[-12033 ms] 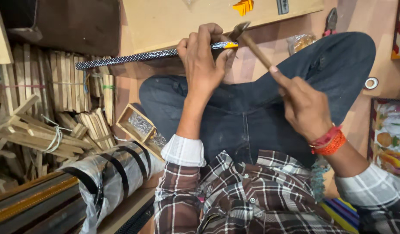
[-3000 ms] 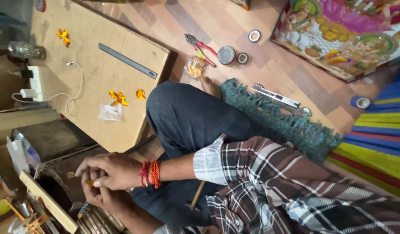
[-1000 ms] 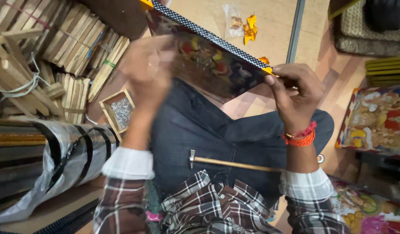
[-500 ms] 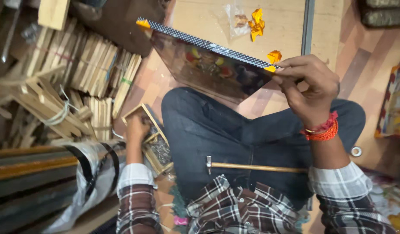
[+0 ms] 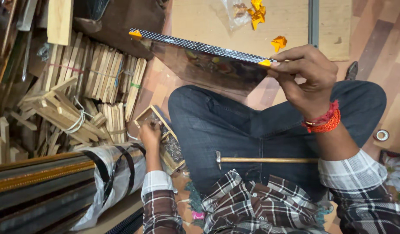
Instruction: The person sits on the floor and assembles a picture frame by attaching yellow corner brackets to the frame edges. They use a hammer to secure each bracket, repeatedly picking up brackets and tapping them into place along the frame's perimeter.
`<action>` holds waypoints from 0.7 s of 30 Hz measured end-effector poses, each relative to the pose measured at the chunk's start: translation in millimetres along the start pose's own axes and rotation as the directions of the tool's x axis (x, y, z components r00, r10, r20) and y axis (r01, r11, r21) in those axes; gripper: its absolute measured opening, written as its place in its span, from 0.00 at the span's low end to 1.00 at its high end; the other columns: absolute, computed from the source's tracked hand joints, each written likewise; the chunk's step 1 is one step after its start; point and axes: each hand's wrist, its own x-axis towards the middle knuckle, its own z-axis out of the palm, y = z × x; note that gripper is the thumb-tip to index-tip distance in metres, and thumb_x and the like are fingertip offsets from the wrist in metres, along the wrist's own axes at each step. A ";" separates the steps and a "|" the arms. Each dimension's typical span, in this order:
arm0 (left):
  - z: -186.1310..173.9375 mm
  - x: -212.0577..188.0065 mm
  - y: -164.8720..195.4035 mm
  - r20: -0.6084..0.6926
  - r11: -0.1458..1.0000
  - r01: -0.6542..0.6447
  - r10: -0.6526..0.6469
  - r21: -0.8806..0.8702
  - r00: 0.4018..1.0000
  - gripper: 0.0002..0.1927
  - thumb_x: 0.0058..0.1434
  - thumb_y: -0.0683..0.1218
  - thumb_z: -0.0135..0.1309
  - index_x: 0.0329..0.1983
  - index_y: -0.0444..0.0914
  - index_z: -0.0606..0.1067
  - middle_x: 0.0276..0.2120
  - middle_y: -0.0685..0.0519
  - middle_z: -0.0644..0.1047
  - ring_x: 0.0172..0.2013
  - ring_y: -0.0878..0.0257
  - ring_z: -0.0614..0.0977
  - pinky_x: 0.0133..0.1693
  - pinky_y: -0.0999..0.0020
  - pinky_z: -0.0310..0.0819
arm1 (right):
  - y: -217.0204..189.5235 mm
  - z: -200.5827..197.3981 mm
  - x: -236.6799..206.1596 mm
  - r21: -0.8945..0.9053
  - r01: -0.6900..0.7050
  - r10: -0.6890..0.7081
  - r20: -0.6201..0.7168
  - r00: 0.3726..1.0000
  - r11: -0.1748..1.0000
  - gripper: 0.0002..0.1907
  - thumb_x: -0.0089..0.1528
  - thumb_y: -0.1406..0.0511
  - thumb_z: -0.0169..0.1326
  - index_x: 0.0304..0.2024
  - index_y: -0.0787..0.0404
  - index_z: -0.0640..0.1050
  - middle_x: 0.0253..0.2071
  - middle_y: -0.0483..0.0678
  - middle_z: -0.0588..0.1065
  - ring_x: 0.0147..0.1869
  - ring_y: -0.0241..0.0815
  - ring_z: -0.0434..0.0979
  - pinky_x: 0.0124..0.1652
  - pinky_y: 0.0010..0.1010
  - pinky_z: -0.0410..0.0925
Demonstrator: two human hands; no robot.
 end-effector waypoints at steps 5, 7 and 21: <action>2.6 -1.3 -8.4 -0.093 0.979 -0.200 0.195 -0.049 0.976 0.08 0.58 0.39 0.57 0.41 0.36 0.78 0.38 0.40 0.80 0.41 0.41 0.81 0.45 0.51 0.73 | -1.6 1.0 -0.3 -0.027 0.042 -0.042 -0.018 0.999 0.999 0.09 0.67 0.81 0.66 0.42 0.67 0.81 0.46 0.53 0.80 0.46 0.40 0.82 0.41 0.24 0.73; 5.3 -0.9 -11.5 -0.143 0.961 -0.276 0.271 -0.015 0.952 0.08 0.61 0.37 0.53 0.43 0.34 0.77 0.41 0.38 0.79 0.44 0.39 0.80 0.47 0.49 0.72 | -4.2 1.9 0.9 -0.050 0.061 -0.062 -0.028 0.998 0.997 0.09 0.66 0.82 0.66 0.41 0.68 0.80 0.45 0.54 0.79 0.46 0.42 0.82 0.43 0.26 0.73; -95.8 -23.5 204.5 -0.327 0.584 -0.554 0.453 -0.594 0.829 0.12 0.69 0.37 0.53 0.54 0.35 0.78 0.46 0.46 0.79 0.49 0.55 0.81 0.54 0.63 0.75 | -1.0 8.0 -5.6 -0.048 -0.013 0.010 -0.058 0.998 0.999 0.10 0.67 0.81 0.66 0.43 0.67 0.79 0.46 0.54 0.79 0.46 0.40 0.79 0.42 0.26 0.71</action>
